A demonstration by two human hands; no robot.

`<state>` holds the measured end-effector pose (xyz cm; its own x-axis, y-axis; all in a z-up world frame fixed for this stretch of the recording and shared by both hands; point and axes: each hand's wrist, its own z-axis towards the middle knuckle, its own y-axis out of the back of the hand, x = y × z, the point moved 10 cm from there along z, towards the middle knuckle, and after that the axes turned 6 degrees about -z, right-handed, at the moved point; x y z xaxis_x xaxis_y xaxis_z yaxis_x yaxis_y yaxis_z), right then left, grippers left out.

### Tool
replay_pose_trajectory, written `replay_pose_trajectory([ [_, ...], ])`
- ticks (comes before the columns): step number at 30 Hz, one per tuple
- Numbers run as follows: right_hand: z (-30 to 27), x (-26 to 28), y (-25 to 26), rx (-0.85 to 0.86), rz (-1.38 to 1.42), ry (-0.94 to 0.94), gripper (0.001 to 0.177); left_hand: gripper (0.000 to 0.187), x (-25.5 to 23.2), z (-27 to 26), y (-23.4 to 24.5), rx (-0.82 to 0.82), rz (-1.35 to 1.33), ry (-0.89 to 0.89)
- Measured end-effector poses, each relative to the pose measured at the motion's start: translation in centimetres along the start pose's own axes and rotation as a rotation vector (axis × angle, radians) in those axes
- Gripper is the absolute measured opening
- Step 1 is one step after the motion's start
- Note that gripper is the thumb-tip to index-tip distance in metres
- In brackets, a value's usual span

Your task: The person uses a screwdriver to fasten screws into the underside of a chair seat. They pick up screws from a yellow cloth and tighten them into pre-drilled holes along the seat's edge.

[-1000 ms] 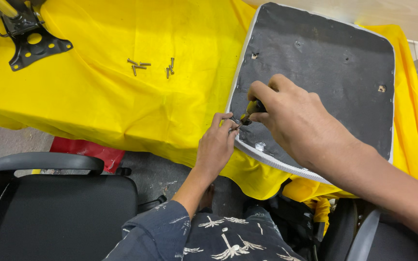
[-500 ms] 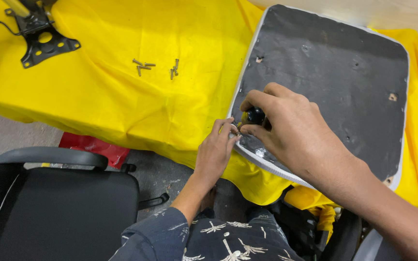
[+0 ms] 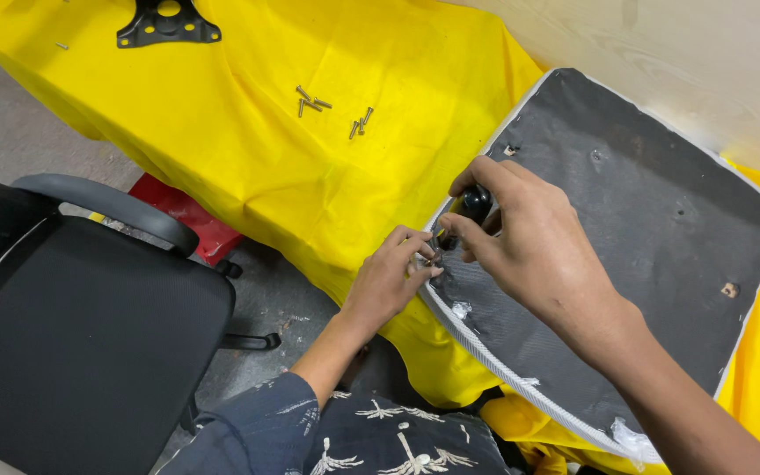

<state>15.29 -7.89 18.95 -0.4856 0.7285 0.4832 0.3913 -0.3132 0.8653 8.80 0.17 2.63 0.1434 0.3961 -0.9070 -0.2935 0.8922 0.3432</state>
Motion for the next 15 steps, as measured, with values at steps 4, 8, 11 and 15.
replay_pose_trajectory([
  [4, -0.5, -0.8, -0.2, 0.056, -0.012, 0.040, 0.027, 0.019, 1.7, -0.1, -0.4, -0.028, -0.106, 0.129],
  [8, -1.4, 0.8, 0.2, -0.006, -0.145, 0.273, 0.024, 0.015, 1.6, -0.2, -0.2, -0.054, -0.177, 0.091],
  [11, -1.8, -0.2, -0.3, 0.111, -0.170, 0.272, 0.041, 0.015, 1.7, -0.4, -0.2, -0.075, -0.190, 0.096],
  [15, -2.6, 0.7, -0.4, 0.121, -0.115, 0.414, 0.048, 0.015, 1.7, -0.5, -0.2, -0.077, -0.230, 0.106],
])
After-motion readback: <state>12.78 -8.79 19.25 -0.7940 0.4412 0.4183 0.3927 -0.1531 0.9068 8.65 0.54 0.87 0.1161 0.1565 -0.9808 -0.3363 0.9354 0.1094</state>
